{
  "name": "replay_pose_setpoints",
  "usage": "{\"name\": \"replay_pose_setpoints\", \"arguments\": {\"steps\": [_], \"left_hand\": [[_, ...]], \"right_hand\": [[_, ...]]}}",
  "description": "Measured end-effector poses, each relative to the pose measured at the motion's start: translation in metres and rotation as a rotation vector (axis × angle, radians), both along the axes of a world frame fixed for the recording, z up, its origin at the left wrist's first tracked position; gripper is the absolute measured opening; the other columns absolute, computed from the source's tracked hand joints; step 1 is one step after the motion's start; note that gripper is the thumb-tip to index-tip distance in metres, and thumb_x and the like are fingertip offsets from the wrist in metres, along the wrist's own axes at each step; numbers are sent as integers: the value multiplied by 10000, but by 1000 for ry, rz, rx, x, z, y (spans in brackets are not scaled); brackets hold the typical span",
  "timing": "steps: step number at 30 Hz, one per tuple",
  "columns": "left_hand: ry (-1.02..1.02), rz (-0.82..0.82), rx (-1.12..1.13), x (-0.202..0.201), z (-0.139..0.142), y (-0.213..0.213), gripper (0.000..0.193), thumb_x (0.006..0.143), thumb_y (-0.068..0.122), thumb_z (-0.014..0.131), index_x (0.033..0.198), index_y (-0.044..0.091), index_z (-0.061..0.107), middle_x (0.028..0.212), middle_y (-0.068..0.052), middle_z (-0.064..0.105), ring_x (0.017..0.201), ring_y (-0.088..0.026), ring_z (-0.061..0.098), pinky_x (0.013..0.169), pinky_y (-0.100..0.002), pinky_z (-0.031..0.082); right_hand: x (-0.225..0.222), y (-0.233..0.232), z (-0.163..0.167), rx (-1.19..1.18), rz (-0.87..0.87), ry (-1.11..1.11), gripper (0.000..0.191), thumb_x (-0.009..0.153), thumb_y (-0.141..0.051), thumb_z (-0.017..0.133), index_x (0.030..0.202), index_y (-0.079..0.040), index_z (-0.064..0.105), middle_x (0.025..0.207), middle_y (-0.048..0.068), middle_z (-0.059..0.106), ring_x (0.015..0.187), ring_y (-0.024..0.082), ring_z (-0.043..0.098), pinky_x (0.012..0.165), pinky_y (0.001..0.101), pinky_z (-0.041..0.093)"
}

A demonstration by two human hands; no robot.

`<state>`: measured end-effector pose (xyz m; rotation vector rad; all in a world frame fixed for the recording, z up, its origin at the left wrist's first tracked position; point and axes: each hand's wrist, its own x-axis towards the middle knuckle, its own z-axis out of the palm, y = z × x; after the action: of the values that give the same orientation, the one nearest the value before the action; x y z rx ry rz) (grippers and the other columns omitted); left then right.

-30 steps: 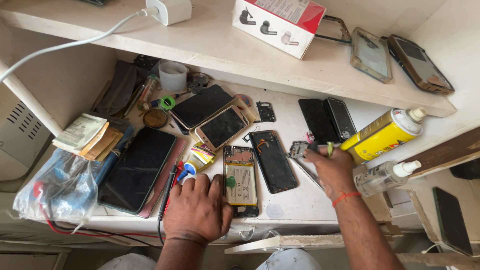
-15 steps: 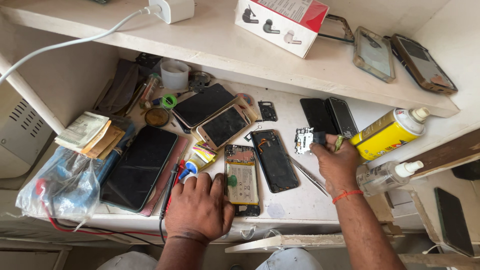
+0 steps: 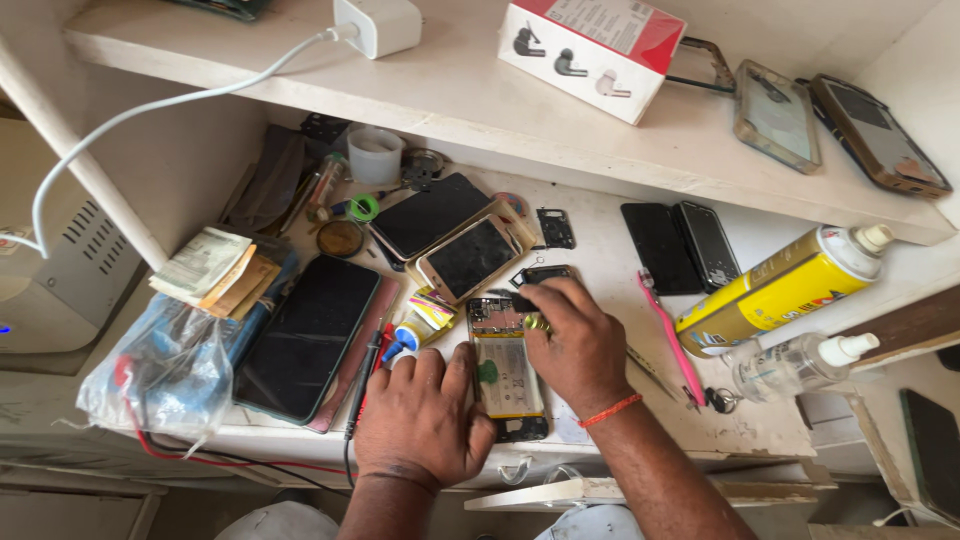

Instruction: The person uses a metal prying tool to separate and remove internal components from a disassembled smartphone. They lift the motherboard and other parts, then use a green-handled screwdriver to unscrew and reposition components within the phone's chassis.

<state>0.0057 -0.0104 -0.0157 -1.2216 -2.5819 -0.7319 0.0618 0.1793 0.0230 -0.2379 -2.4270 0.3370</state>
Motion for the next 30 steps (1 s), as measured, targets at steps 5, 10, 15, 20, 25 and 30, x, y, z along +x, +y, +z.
{"name": "replay_pose_setpoints", "arguments": {"steps": [5,10,15,20,25,30], "left_hand": [[-3,2,28,0,-2,-1,746,660,477,624,1288,74,609,920,-102,584,852,-304,569,732,-467,430],[1,-4,38,0,-2,-1,728,691,477,612,1304,84,628,918,-101,586,856,-303,568,732,-466,434],[-9,-15,3,0,-1,-1,694,698,477,607,1272,89,646,936,-110,586,869,-304,568,732,-467,437],[-36,-39,-22,0,3,-2,684,680,502,621,1225,90,662,996,-116,583,883,-307,562,762,-470,436],[-48,-70,-29,0,4,-3,697,677,523,634,1245,120,666,955,-116,584,893,-307,564,762,-476,425],[-42,-78,-33,-1,3,-4,702,676,533,637,1249,129,666,986,-120,583,897,-308,564,760,-474,421]], "right_hand": [[5,-11,-5,47,123,-38,373,720,-15,747,1081,-113,747,1096,18,720,820,223,751,708,330,605],[16,-9,-9,-36,165,-152,426,674,31,719,1073,-112,757,1102,14,730,779,171,774,684,314,610],[14,-5,-11,88,105,53,355,740,0,762,1076,-112,736,1083,17,714,854,193,755,733,301,627],[9,-10,-10,180,122,114,379,707,5,772,1072,-92,732,1068,23,704,865,230,749,730,338,601],[9,-15,-9,36,196,-25,404,684,58,721,1069,-62,741,1086,21,716,763,145,778,653,302,604],[18,-16,-7,36,182,-139,371,672,13,742,1028,-92,763,1044,-4,722,755,164,764,644,316,598]]}}
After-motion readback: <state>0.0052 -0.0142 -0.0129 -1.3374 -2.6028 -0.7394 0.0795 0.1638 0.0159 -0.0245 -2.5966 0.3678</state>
